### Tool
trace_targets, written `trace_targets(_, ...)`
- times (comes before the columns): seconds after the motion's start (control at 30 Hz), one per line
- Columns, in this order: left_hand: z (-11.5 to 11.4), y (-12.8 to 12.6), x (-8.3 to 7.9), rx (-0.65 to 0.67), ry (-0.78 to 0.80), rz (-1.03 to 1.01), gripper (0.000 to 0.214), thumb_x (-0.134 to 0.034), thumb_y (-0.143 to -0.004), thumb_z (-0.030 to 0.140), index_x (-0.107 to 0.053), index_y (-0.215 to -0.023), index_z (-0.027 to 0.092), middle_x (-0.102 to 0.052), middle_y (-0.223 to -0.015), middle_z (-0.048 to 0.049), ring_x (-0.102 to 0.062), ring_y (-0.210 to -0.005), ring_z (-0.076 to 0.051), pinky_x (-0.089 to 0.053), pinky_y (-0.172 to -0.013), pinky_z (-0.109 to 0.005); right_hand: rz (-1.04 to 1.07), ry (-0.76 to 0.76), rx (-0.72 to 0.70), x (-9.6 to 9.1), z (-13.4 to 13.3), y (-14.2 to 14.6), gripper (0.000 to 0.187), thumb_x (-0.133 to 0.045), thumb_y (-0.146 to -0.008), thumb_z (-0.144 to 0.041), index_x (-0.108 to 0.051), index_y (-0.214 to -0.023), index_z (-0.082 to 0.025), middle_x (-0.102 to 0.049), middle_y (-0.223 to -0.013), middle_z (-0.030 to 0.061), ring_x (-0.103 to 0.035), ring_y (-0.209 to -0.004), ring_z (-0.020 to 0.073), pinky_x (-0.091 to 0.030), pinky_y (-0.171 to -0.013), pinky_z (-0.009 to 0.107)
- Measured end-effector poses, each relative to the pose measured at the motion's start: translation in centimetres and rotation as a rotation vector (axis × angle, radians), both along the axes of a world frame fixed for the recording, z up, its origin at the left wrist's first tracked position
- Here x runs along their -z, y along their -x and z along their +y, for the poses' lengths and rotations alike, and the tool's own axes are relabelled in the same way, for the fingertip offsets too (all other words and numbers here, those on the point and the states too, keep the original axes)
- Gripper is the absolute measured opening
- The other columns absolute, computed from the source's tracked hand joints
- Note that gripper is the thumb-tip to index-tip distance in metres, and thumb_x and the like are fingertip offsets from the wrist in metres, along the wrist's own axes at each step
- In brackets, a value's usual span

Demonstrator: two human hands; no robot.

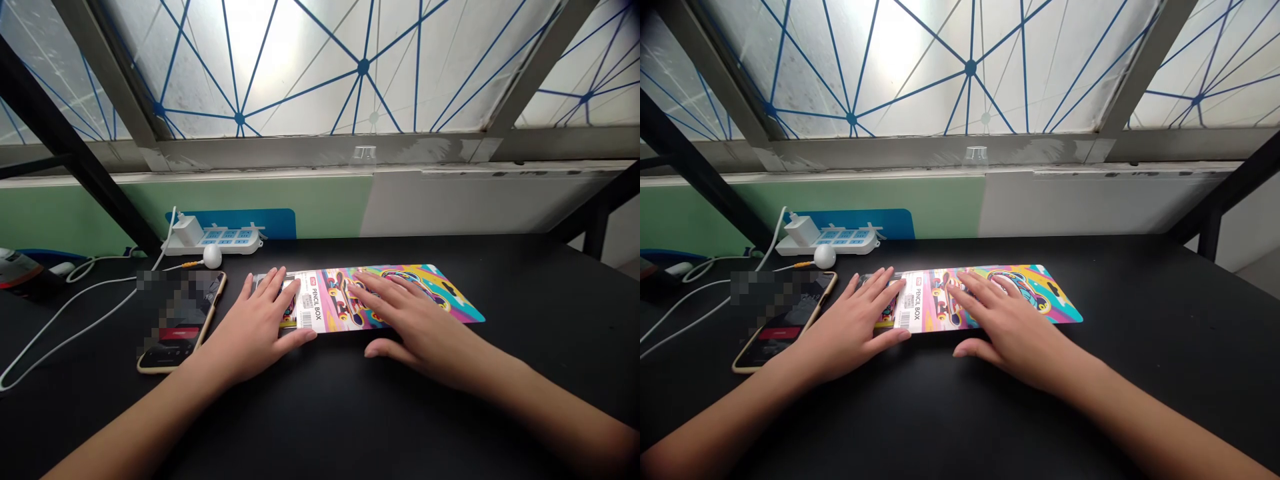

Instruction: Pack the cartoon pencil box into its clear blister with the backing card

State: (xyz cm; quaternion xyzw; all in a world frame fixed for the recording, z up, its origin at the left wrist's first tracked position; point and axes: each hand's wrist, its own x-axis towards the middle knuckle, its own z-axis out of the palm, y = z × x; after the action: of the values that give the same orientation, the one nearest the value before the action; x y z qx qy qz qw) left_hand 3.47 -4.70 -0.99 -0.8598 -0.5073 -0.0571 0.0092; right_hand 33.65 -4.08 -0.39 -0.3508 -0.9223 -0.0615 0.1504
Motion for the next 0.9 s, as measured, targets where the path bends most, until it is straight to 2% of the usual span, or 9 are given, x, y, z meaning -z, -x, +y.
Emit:
trace_targets(0.1,0.0,0.0,0.2,0.009,-0.022,-0.017,0.080,-0.041,-0.096,0.072,-0.041,-0.154,0.017,-0.032,-0.164,-0.0234,-0.028,-0.152,-0.040,-0.026,-0.116,-0.069,-0.049,0.035,-0.050,1.0,-0.3,1.5,0.078,-0.062,-0.093,-0.059,-0.035,-0.158,-0.025,-0.035,-0.164,0.0160,-0.035,-0.148,0.0399,-0.037,-0.113,0.067)
trace_targets(0.2,0.0,0.1,0.4,0.018,-0.037,-0.029,0.080,-0.042,-0.096,0.072,-0.041,-0.154,0.017,-0.033,-0.163,-0.0226,-0.028,-0.152,-0.040,-0.027,-0.116,-0.069,-0.066,0.091,-0.052,1.2,-0.3,1.4,0.074,-0.062,-0.093,-0.057,-0.038,-0.157,-0.029,-0.040,-0.161,0.0129,-0.037,-0.147,0.0391,-0.035,-0.115,0.067)
trace_targets(0.37,0.0,-0.1,0.1,0.013,-0.020,-0.006,0.084,-0.038,-0.096,0.075,-0.040,-0.155,0.016,-0.031,-0.164,-0.0224,-0.027,-0.153,-0.040,-0.024,-0.117,-0.068,-0.084,0.211,-0.024,0.0,0.1,-2.5,0.069,-0.062,-0.095,-0.054,-0.037,-0.157,-0.038,-0.046,-0.159,0.0052,-0.042,-0.145,0.0355,-0.042,-0.114,0.060)
trace_targets(0.47,0.0,-0.2,-0.1,0.014,-0.003,0.008,0.084,-0.036,-0.096,0.075,-0.040,-0.155,0.016,-0.029,-0.165,-0.0218,-0.025,-0.153,-0.039,-0.024,-0.118,-0.067,-0.090,0.223,0.025,-0.9,0.4,-4.5,0.059,-0.062,-0.094,-0.054,-0.050,-0.149,-0.039,-0.055,-0.153,0.0045,-0.051,-0.139,0.0350,-0.049,-0.107,0.056)
trace_targets(0.53,0.0,-0.2,-0.3,0.015,0.011,0.017,0.085,-0.036,-0.095,0.076,-0.040,-0.155,0.016,-0.028,-0.165,-0.0217,-0.024,-0.154,-0.039,-0.023,-0.119,-0.068,-0.082,0.205,0.064,-1.2,0.5,-4.7,0.051,-0.062,-0.093,-0.056,-0.061,-0.140,-0.036,-0.062,-0.145,0.0061,-0.058,-0.132,0.0359,-0.053,-0.102,0.055)
trace_targets(0.63,0.0,-0.1,-0.5,0.011,0.021,0.023,0.085,-0.036,-0.096,0.075,-0.040,-0.155,0.015,-0.028,-0.165,-0.0217,-0.023,-0.154,-0.039,-0.024,-0.119,-0.067,-0.070,0.146,0.107,-0.9,0.5,-3.5,0.056,-0.060,-0.093,-0.060,-0.061,-0.139,-0.029,-0.064,-0.142,0.0112,-0.059,-0.130,0.0388,-0.052,-0.101,0.060)
trace_targets(0.77,-0.3,-0.6,-0.4,0.037,-0.014,0.044,0.078,-0.038,-0.100,0.064,-0.040,-0.155,0.009,-0.030,-0.164,-0.0221,-0.028,-0.153,-0.038,-0.028,-0.119,-0.063,-0.086,0.064,0.065,0.8,0.4,-0.8,0.076,-0.062,-0.092,-0.059,-0.042,-0.154,-0.020,-0.045,-0.159,0.0170,-0.040,-0.146,0.0419,-0.042,-0.111,0.065)
trace_targets(0.83,-0.4,-1.2,-0.3,0.063,-0.035,0.057,0.073,-0.039,-0.102,0.056,-0.040,-0.154,0.005,-0.033,-0.162,-0.0227,-0.031,-0.152,-0.037,-0.030,-0.120,-0.059,-0.091,0.045,0.054,1.6,0.5,0.3,0.076,-0.063,-0.093,-0.055,-0.039,-0.156,-0.019,-0.041,-0.161,0.0173,-0.033,-0.149,0.0422,-0.039,-0.113,0.065)
trace_targets(0.9,-0.5,-1.7,0.0,0.082,-0.051,0.061,0.074,-0.040,-0.102,0.055,-0.039,-0.154,0.004,-0.034,-0.161,-0.0232,-0.032,-0.151,-0.037,-0.033,-0.119,-0.058,-0.085,0.028,0.053,2.2,0.7,1.1,0.068,-0.060,-0.096,-0.049,-0.041,-0.155,-0.019,-0.041,-0.161,0.0169,-0.033,-0.149,0.0412,-0.038,-0.115,0.063)
